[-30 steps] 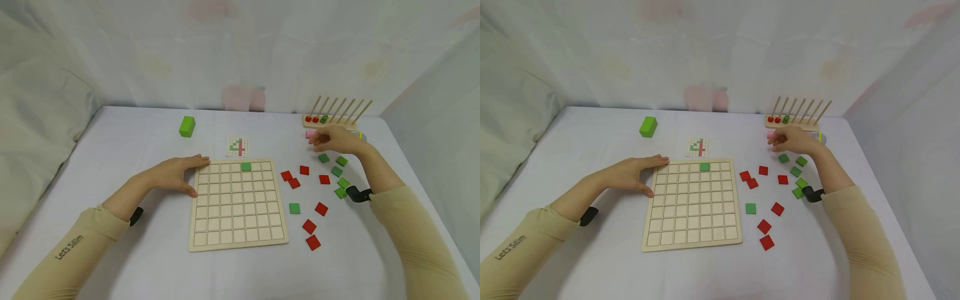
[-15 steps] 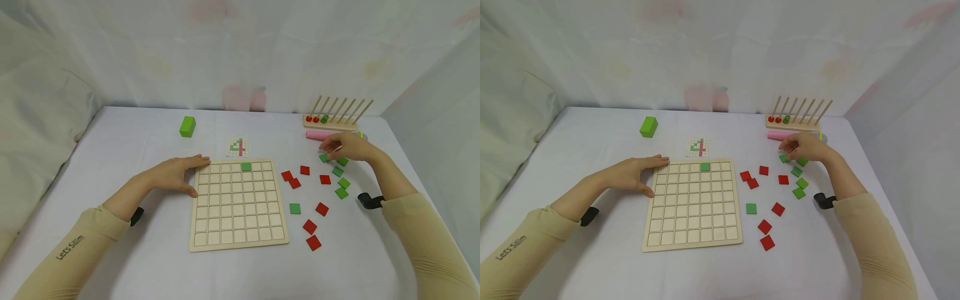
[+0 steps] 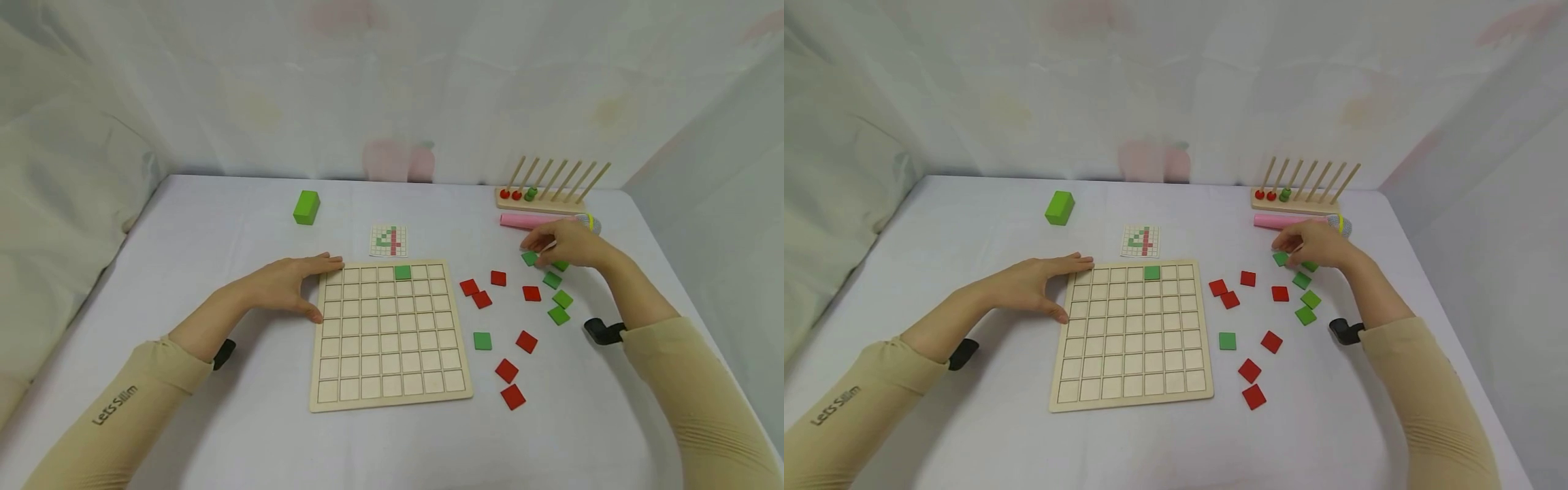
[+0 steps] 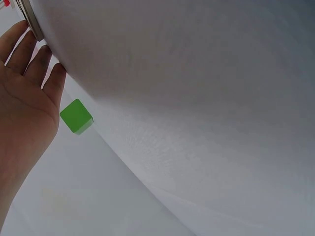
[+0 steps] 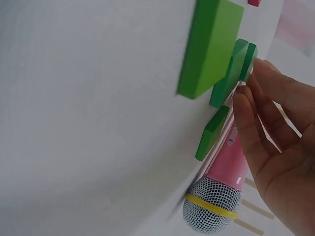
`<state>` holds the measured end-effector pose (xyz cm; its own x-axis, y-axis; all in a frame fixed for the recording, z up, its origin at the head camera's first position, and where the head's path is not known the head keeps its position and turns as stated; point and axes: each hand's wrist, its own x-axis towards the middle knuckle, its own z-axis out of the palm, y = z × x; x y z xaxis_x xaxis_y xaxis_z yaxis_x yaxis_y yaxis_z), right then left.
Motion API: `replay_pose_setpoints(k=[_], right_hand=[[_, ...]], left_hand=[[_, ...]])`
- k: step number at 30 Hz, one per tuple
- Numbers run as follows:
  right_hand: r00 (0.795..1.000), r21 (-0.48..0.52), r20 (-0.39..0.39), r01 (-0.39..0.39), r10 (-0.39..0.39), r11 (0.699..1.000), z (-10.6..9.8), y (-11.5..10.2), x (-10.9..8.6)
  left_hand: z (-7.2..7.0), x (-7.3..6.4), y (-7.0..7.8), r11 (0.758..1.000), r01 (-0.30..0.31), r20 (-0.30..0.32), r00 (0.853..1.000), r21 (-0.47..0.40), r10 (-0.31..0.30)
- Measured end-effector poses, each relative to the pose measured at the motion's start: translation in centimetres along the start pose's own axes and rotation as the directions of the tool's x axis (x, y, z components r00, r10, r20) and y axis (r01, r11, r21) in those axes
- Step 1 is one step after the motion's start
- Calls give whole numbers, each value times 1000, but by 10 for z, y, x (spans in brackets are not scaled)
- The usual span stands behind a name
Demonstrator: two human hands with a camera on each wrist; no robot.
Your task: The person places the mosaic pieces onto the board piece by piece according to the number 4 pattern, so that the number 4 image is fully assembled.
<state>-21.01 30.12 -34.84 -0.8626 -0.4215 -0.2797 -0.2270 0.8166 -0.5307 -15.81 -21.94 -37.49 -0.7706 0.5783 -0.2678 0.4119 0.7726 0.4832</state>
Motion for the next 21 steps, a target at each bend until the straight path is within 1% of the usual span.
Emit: replay_pose_setpoints(k=[11,21], right_hand=[[1000,22,8,-18,18,1000,4,-2,2],[1000,-4,-1,-23,23,1000,6,-3,4]], left_hand=[[-1,0,1,1000,1,3,1000,5,-1],[-1,-1,2,1000,9,10,1000,2,-9]])
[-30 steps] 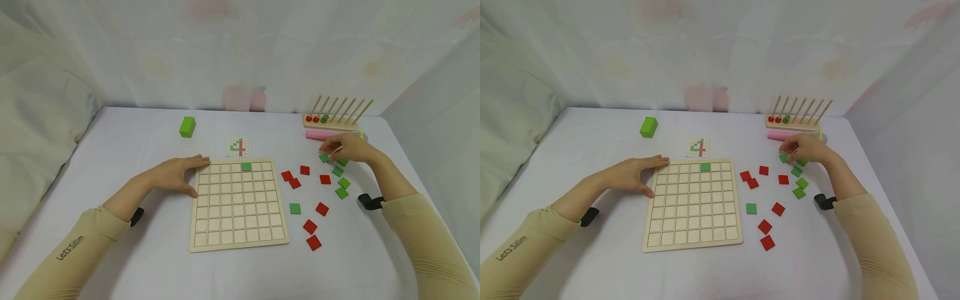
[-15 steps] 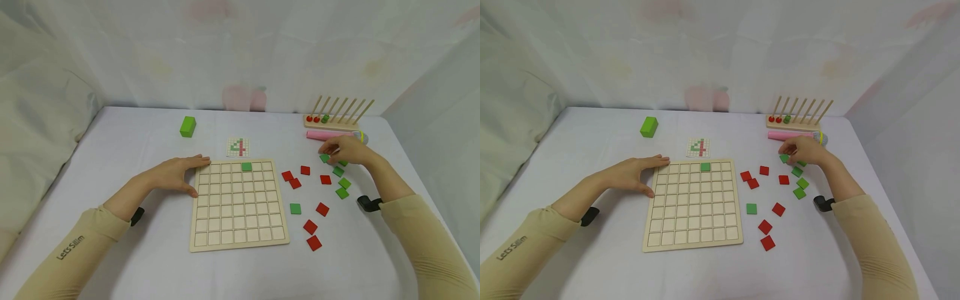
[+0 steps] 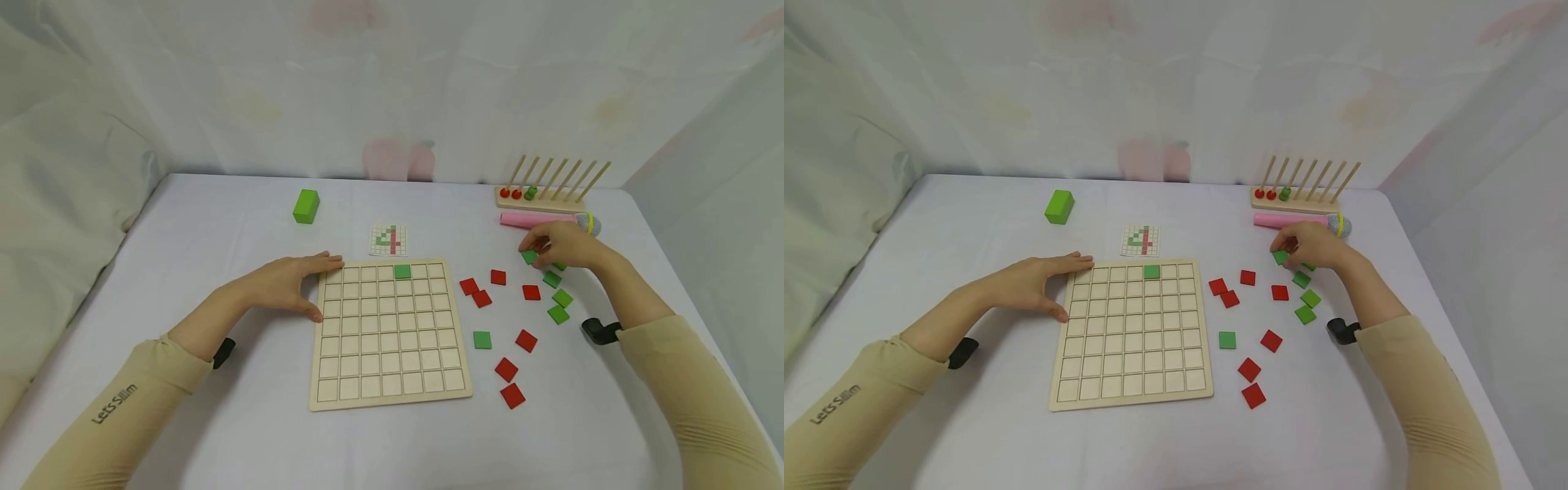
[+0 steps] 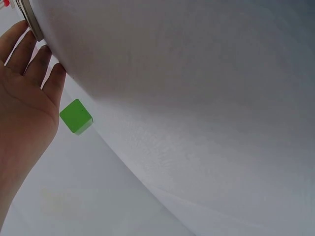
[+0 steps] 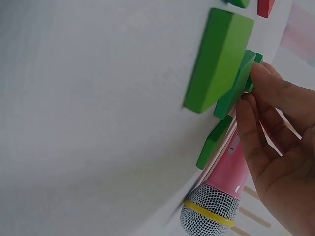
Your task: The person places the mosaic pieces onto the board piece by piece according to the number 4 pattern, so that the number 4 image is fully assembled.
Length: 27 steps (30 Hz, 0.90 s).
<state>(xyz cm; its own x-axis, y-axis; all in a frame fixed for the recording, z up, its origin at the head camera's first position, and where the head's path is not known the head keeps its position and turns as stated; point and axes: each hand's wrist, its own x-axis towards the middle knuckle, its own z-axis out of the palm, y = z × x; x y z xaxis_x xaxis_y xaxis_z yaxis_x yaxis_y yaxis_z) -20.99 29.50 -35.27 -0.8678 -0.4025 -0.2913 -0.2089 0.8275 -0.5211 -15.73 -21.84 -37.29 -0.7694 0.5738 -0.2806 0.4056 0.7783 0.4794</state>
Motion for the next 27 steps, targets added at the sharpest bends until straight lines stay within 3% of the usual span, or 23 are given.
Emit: replay_pose_setpoints(k=[12,18,27], right_hand=[[1000,-12,-6,2,-2,1000,0,-2,1],[999,-68,-27,31,-33,997,-3,-6,3],[993,-13,-60,98,-98,995,-1,-43,9]], left_hand=[[0,0,0,1000,6,-4,1000,-1,-6],[0,0,0,1000,4,-6,1000,-6,-4],[0,0,0,1000,7,-5,1000,-11,-8]])
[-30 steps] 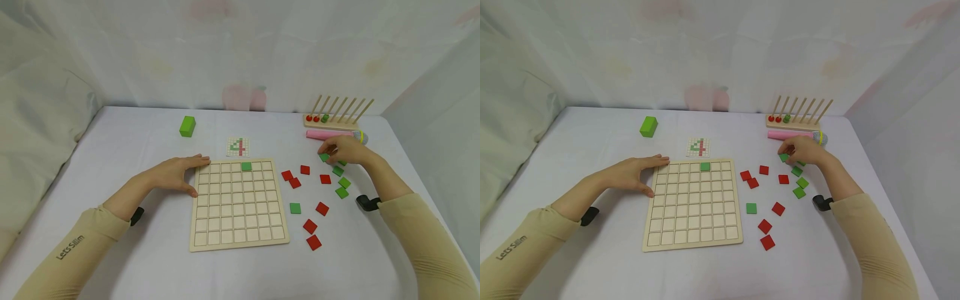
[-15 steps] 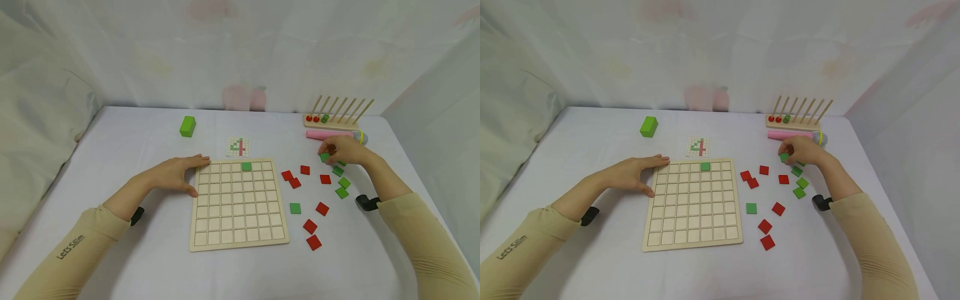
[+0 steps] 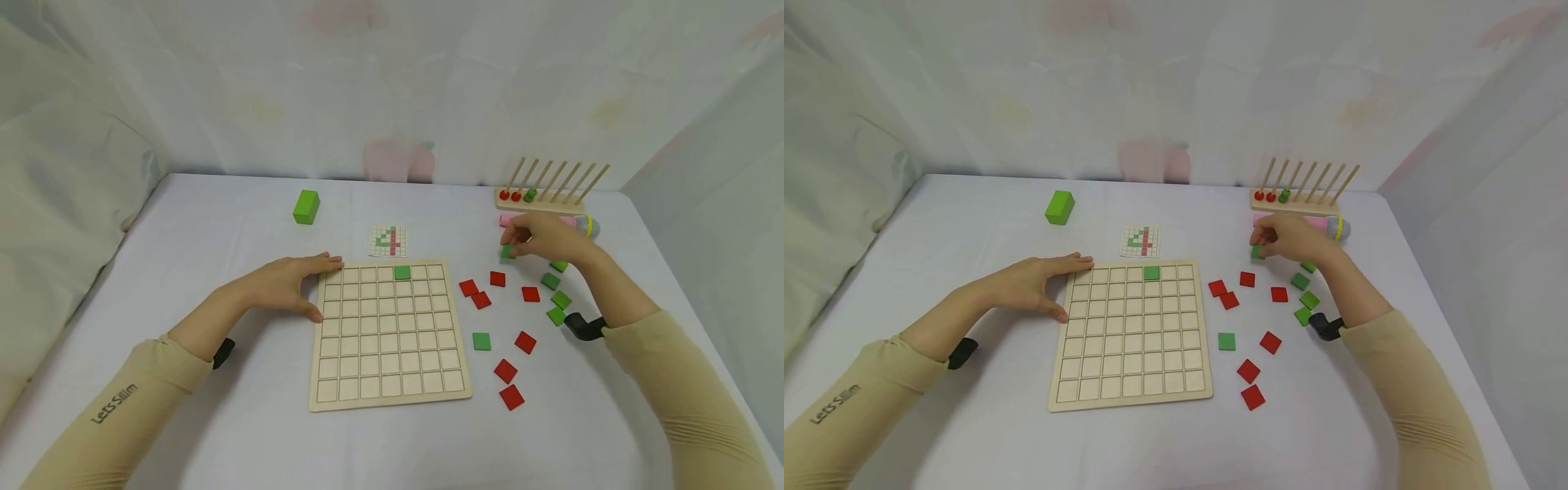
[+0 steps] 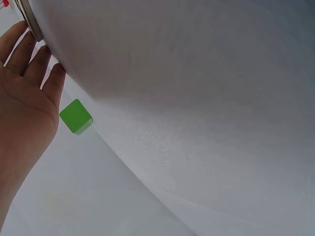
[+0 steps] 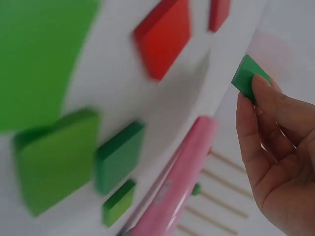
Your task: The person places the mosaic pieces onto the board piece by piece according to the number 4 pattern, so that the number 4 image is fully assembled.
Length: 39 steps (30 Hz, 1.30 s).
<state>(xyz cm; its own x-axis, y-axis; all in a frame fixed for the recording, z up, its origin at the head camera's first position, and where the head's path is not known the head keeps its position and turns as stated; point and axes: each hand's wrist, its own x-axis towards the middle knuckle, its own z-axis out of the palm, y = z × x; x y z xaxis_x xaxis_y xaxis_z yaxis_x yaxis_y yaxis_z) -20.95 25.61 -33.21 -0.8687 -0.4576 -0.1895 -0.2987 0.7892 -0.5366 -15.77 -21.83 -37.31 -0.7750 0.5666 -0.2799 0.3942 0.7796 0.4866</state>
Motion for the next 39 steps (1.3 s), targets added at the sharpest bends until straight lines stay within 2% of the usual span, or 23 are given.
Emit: replay_pose_setpoints(k=[6,15,19,32,39], right_hand=[[1000,54,11,6,-6,999,7,-32,8],[987,82,31,157,-160,984,18,-71,20],[981,102,50,182,-187,978,21,-87,24],[966,152,70,238,-251,959,43,-120,51],[957,194,128,233,-260,953,55,-133,69]], left_hand=[[0,0,2,1000,4,1,1000,9,-4],[1,1,2,1000,1,-4,1000,10,-1],[1,2,3,1000,-2,-2,1000,-4,2],[0,2,3,1000,-12,-4,1000,14,12],[0,3,2,1000,-28,-9,1000,10,28]])
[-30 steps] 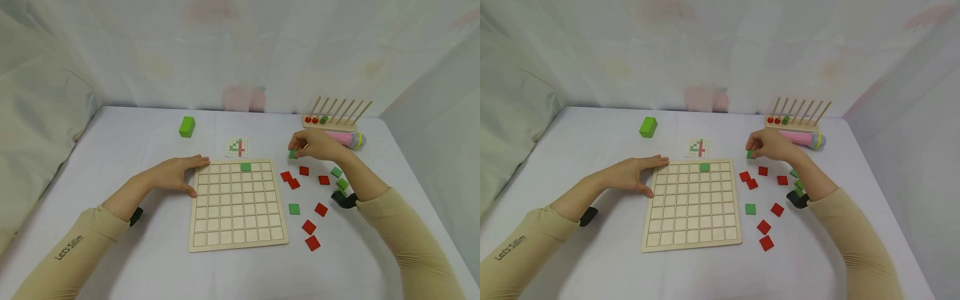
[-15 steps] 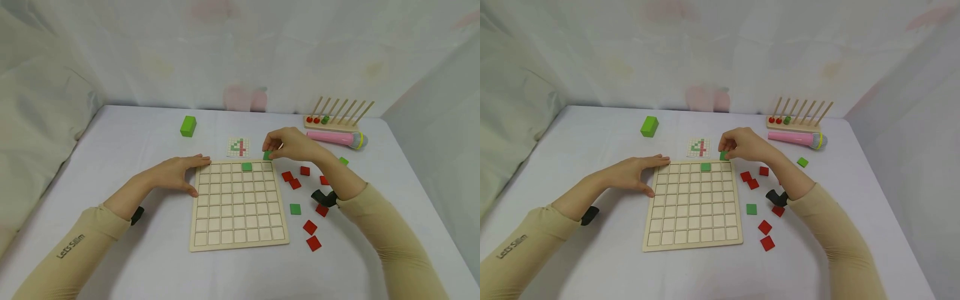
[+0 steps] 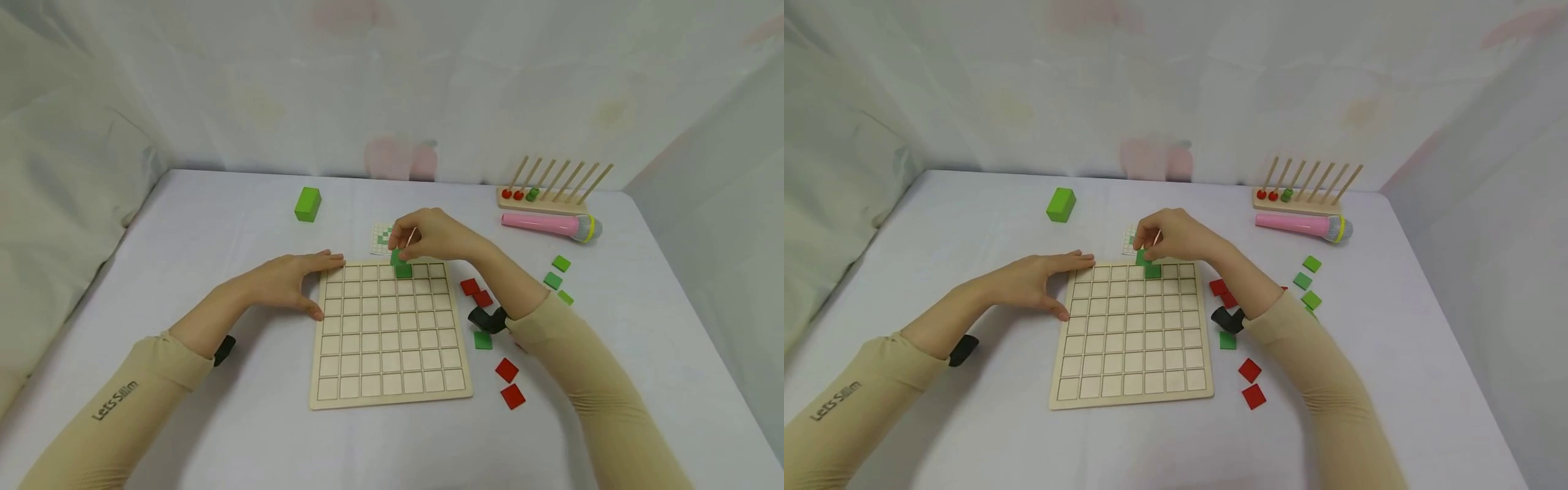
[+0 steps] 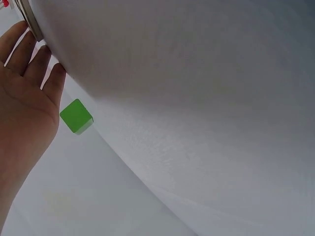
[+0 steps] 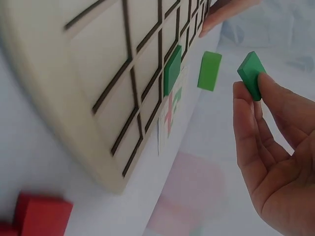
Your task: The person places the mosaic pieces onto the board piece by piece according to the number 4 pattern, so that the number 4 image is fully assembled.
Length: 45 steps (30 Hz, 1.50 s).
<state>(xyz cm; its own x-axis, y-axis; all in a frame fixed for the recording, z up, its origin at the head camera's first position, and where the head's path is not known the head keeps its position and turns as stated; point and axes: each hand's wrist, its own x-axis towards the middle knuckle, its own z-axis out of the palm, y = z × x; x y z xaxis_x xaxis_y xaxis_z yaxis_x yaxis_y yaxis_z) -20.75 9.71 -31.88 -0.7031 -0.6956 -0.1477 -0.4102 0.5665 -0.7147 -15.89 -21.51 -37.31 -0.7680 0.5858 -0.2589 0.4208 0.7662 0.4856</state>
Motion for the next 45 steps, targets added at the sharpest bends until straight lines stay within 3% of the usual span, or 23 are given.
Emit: replay_pose_setpoints(k=[15,32,45], right_hand=[[991,27,130,-30,26,999,16,-4,20],[982,-78,174,-63,75,995,32,-2,25],[982,-112,185,-21,42,994,37,-4,25]], left_hand=[[-1,-1,1,1000,9,9,1000,1,-9],[0,0,-2,1000,-1,5,1000,-3,1],[-1,0,1,1000,4,6,1000,-8,-4]])
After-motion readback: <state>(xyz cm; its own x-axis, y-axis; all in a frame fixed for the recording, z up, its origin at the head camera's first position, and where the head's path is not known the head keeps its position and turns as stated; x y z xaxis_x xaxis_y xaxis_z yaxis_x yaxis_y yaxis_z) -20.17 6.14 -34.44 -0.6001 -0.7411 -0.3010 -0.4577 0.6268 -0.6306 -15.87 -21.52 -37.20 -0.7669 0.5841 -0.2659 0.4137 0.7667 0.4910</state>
